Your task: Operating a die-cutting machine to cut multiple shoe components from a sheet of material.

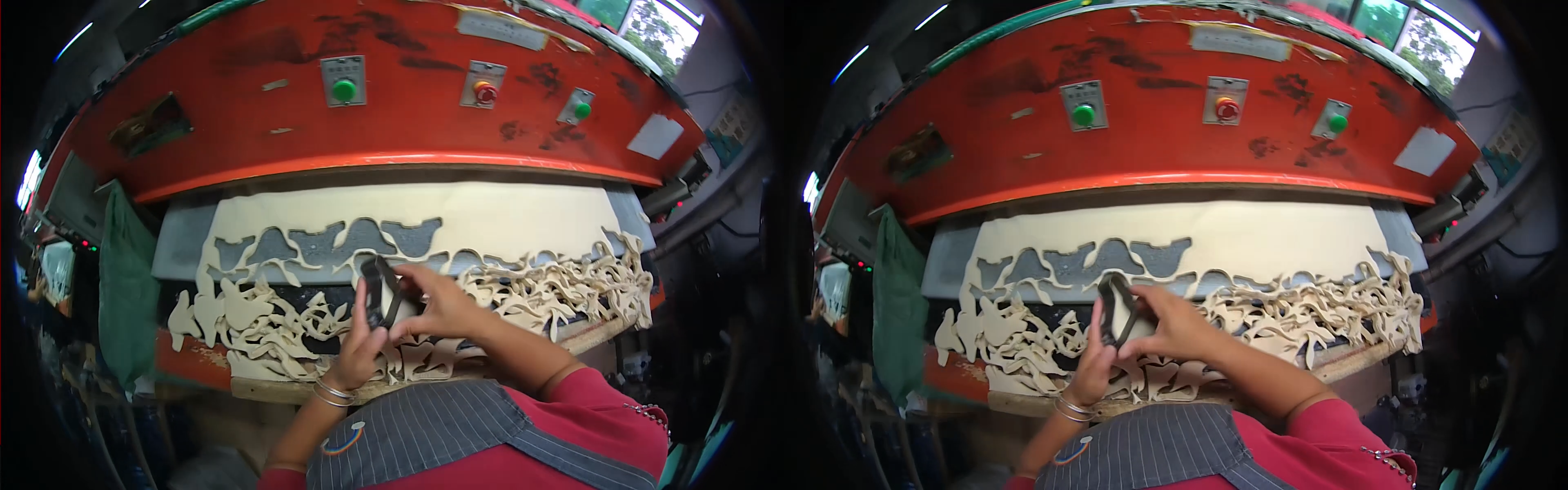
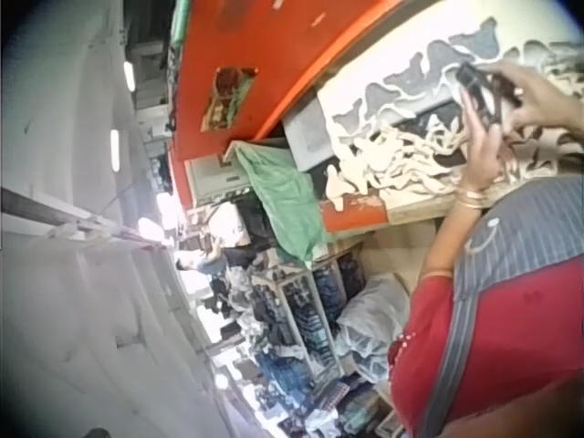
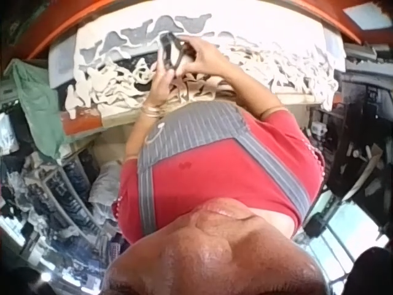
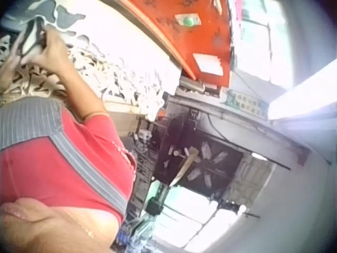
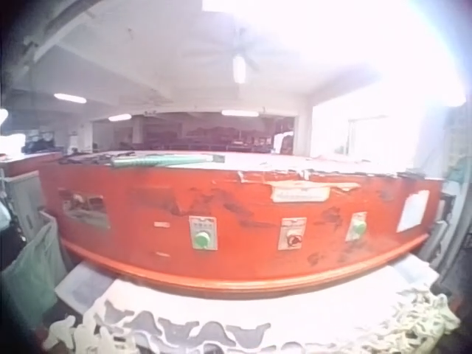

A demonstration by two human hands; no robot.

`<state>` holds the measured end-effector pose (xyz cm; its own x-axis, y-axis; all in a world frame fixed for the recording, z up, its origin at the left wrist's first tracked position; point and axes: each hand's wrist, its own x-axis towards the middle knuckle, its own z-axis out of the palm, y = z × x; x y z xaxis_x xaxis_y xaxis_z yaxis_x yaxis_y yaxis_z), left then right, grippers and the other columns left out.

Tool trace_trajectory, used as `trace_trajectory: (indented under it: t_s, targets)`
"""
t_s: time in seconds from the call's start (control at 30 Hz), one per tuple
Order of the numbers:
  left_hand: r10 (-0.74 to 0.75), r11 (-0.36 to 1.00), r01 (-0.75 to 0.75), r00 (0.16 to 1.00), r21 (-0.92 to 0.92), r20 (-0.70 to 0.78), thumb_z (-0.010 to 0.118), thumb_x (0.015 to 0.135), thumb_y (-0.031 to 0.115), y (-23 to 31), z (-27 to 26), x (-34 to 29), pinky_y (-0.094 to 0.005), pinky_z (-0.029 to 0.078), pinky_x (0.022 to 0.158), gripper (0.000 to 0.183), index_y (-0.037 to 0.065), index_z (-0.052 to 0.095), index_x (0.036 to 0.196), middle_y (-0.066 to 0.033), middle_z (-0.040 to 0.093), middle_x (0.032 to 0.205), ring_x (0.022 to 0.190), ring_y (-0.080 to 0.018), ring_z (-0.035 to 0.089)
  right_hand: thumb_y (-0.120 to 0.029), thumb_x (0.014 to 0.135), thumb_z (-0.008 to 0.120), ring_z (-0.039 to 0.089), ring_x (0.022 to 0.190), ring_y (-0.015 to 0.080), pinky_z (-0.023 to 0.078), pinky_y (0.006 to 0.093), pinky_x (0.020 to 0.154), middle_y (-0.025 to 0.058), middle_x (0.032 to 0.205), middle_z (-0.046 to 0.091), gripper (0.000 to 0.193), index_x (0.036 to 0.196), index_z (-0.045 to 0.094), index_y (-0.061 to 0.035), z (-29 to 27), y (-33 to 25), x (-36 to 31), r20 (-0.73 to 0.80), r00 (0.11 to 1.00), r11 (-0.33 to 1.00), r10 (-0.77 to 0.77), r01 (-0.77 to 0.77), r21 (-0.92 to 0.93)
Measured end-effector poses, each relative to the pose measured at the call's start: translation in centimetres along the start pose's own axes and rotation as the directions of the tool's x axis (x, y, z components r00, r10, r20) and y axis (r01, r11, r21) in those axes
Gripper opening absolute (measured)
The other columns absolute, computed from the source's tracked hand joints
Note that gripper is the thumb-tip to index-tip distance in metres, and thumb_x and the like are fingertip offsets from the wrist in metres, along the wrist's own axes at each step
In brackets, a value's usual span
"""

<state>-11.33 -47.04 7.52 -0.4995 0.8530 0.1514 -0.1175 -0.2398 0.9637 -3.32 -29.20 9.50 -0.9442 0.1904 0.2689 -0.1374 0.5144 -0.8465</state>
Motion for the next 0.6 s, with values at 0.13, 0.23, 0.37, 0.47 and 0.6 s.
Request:
trace_trajectory:
  t_s: [0.13,0.23,0.37,0.47,0.6]
  targets:
    - [-0.128,0.868,0.132,0.991,-0.478,0.04,0.039,0.097,0.021,0.4,0.8,-1.5,-0.0399,0.028,0.11,0.062,-0.002,0.009,0.146,-0.0174,0.031,0.144,0.132,-0.0277,0.036,-0.032,0.072,0.079,0.049,0.103,0.0296,0.043,0.0393,0.088,0.0169,0.115,0.049,0.085,0.139,0.033,-0.0069,0.6,-0.5,-1.9,-0.06,0.966,0.946,-0.25,0.23,-0.229]
    - [-0.169,0.961,0.201,0.971,-0.191,0.171,0.049,0.096,0.02,0.6,0.7,-3.1,-0.0332,0.03,0.107,0.065,-0.002,0.013,0.145,-0.0136,0.035,0.14,0.128,-0.0221,0.039,-0.017,0.065,0.078,0.043,0.119,0.0384,0.039,0.0451,0.097,0.0197,0.127,0.044,0.075,0.132,0.045,-0.0106,-0.8,-2.7,-1.8,0.08,0.916,0.866,-0.393,0.398,-0.302]
    - [-0.114,0.992,0.103,0.977,0.074,0.177,0.05,0.095,0.023,1.9,1.8,-3.2,-0.0306,0.034,0.103,0.061,-0.004,0.021,0.141,-0.0132,0.041,0.134,0.124,-0.0198,0.043,-0.008,0.068,0.066,0.058,0.097,0.0293,0.05,0.0377,0.079,0.0121,0.105,0.058,0.027,0.095,0.063,-0.0042,1.1,-2.8,-2.7,0.137,0.91,0.875,-0.391,0.414,-0.25]
    - [-0.079,0.992,0.082,0.996,-0.091,0.044,0.047,0.097,0.026,1.2,2.0,-3.4,-0.0304,0.041,0.097,0.053,-0.004,0.03,0.136,-0.0125,0.05,0.122,0.113,-0.0186,0.051,-0.01,0.07,0.067,0.06,0.09,0.0278,0.051,0.0363,0.074,0.0102,0.099,0.06,0.023,0.091,0.063,-0.0042,2.4,-2.3,-2.5,0.012,0.89,0.87,-0.455,0.448,-0.205]
    - [-0.247,0.958,0.145,0.855,-0.246,-0.456,0.043,0.099,0.025,-0.8,-0.4,-2.7,-0.0296,0.048,0.083,0.035,-0.002,0.051,0.119,-0.0114,0.06,0.097,0.093,-0.0149,0.059,-0.013,0.071,0.069,0.06,0.082,0.0269,0.05,0.037,0.07,0.0087,0.088,0.062,0.019,0.087,0.063,-0.0047,1.9,-2.0,-1.4,-0.211,0.739,0.758,-0.64,0.56,-0.334]
